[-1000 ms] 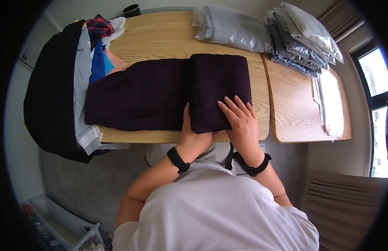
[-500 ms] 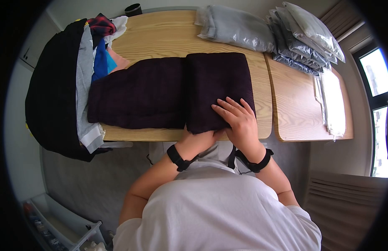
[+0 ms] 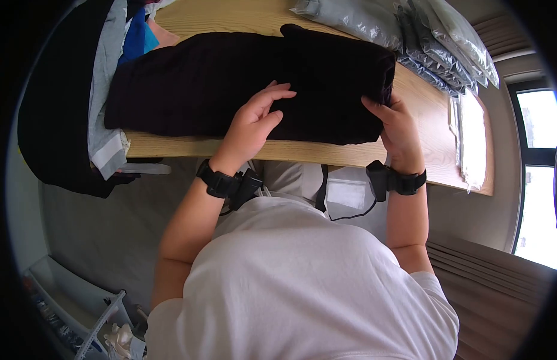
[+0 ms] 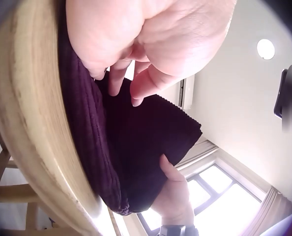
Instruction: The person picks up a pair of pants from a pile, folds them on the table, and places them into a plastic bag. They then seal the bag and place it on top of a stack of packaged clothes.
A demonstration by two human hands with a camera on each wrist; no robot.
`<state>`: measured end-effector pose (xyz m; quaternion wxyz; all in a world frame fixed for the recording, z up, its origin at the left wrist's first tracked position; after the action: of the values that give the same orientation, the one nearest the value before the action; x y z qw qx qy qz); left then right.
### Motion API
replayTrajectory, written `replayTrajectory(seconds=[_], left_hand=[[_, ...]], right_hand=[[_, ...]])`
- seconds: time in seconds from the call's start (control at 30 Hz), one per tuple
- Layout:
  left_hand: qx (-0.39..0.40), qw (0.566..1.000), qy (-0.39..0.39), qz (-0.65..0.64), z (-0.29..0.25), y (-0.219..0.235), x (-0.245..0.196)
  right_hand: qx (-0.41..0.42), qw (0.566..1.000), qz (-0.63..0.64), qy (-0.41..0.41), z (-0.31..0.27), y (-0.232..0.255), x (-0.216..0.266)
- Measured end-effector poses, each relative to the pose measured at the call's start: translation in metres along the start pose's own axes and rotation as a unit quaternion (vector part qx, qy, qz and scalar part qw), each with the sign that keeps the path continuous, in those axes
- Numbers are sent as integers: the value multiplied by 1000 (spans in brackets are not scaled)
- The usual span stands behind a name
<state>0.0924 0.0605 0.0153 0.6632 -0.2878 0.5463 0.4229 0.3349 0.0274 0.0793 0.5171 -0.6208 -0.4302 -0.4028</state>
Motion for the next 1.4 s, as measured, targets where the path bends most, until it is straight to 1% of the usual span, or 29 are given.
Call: replayTrajectory(seconds=[0.03, 0.1, 0.13, 0.17, 0.2, 0.23, 0.3, 0.33, 0.4, 0.43, 0.47, 0.5, 0.53, 0.57, 0.6, 0.63, 0.7, 0.73, 0.8, 0.83, 0.87, 0.9, 0.93, 1.0, 1.13, 1.23, 1.3, 1.33, 1.4], left_hand=[[-6, 1000, 0, -2, -1, 0, 0], [-6, 1000, -2, 28, -1, 0, -3], [-8, 1000, -2, 27, -1, 0, -3], [-9, 1000, -6, 29, -1, 0, -4], [-11, 999, -11, 31, -1, -1, -4], [-12, 999, -12, 29, -1, -2, -4], [-16, 999, -13, 30, -2, -2, -4], [-16, 999, -13, 29, -2, -3, -3], [-19, 998, -26, 51, -2, -3, -3], [-19, 998, -25, 51, -1, -3, -3], [-17, 1000, 1, 21, -1, -1, -4], [-16, 999, 27, -9, 0, 0, -3], [-16, 999, 27, -9, 0, 2, -1], [-23, 992, 48, -118, 0, 4, 3], [-30, 972, 67, -225, 0, 5, 6], [-29, 971, 68, -226, 0, 4, 8], [-47, 977, 143, -149, 0, 5, 8], [-47, 977, 143, -149, 2, 3, 4], [5, 989, 144, -40, 8, -5, -11], [7, 989, 143, -40, 9, -7, -16], [-11, 985, 138, -104, 9, -8, -21], [-28, 977, 131, -169, 9, -9, -24], [-27, 977, 130, -169, 10, -10, -22], [-37, 980, 127, -152, 8, -11, -17], [-15, 973, 145, -177, 8, -12, -20], [-30, 975, 119, -184, 7, -13, -23], [-41, 978, 118, -168, 6, -11, -19], [-42, 978, 116, -166, 5, -10, -15], [-64, 990, 71, -102, 5, -5, -12]], right_hand=[[4, 1000, -3, -2, -1, -1, -3], [-28, 995, -48, 81, -5, 1, 1], [-26, 995, -50, 81, -7, -1, 0], [-66, 979, -131, 143, -11, -1, 4], [-104, 950, -211, 203, -16, -1, 9], [-103, 950, -213, 204, -18, 0, 9], [-110, 914, -306, 243, -24, -2, 13], [-110, 914, -307, 243, -27, -4, 14], [-83, 874, -406, 253, -32, -19, 17], [-51, 860, -426, 275, -30, -21, 14], [-51, 860, -427, 275, -30, -24, 14], [-6, 838, -465, 287, -29, -32, 14], [39, 811, -501, 299, -29, -41, 11], [57, 790, -528, 308, -30, -46, 6], [64, 764, -565, 307, -32, -53, 2], [75, 752, -577, 309, -32, -58, -3], [86, 741, -590, 310, -32, -61, -8], [79, 730, -598, 322, -34, -61, -10], [72, 719, -606, 333, -38, -60, -18], [-31, 704, -609, 364, -43, -55, -21], [-133, 681, -604, 392, -47, -47, -24], [-179, 661, -607, 404, -47, -40, -31], [-180, 660, -607, 404, -46, -36, -39], [-260, 747, -511, 338, -46, -26, -50], [-300, 755, -493, 312, -46, -26, -56], [-298, 771, -484, 288, -44, -23, -55], [-216, 748, -546, 309, -41, -28, -51], [-216, 748, -545, 312, -41, -29, -47], [-140, 739, -606, 257, -38, -41, -40]])
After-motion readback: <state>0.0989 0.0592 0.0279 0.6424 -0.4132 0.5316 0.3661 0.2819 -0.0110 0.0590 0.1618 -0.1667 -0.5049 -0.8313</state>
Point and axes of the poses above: each hand's wrist, its own z-axis towards the middle knuckle, its own y-axis out of the back of the hand, x = y × z, the point moved 4 cm from there along z, towards the middle knuckle, and after that the axes turned 9 degrees about z, right-handed, at the moved point
